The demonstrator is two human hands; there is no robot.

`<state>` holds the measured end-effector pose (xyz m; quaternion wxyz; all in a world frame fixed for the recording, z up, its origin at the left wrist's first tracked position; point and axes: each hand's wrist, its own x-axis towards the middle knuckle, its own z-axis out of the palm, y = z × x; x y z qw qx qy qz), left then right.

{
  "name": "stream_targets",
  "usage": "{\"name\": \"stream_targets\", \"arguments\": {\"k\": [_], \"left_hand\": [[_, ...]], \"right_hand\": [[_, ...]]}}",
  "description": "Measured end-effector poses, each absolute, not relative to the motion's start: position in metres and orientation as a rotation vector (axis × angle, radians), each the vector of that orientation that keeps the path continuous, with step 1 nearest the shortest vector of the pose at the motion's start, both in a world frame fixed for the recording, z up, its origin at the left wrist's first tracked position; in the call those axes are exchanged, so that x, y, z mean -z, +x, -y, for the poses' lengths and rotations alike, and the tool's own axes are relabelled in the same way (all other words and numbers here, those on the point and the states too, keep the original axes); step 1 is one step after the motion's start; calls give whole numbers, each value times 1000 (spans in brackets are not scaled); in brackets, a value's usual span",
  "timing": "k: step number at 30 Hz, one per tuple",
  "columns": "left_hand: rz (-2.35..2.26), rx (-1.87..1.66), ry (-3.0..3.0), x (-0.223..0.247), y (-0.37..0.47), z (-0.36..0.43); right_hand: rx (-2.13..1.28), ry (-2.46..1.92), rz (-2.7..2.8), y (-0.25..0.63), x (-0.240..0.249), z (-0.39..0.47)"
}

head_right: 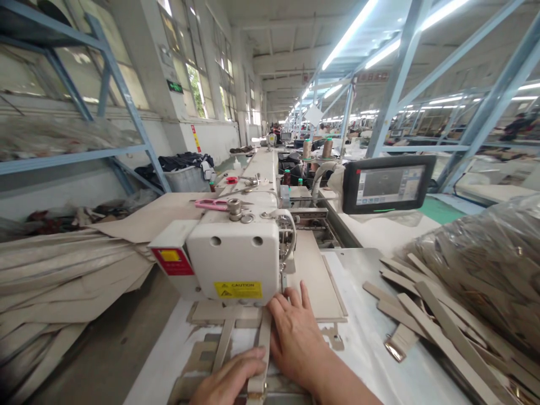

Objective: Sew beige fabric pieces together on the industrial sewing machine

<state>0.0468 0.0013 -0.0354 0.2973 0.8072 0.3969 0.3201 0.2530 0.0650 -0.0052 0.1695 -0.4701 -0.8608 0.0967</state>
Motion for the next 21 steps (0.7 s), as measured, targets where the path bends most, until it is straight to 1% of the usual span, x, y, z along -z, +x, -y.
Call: {"name": "stream_targets", "arguments": {"k": [7,12,21], "left_hand": [[-1031,-795,2144,46,51,-2],[-1036,-738,2105,41,51,2],[-1066,-679,2110,37,38,12]], "right_hand": [[-148,-1306,2498,257,4,-59],[-57,-1367,2514,255,5,-58],[-14,-1447,2508,254,15,-47]]}}
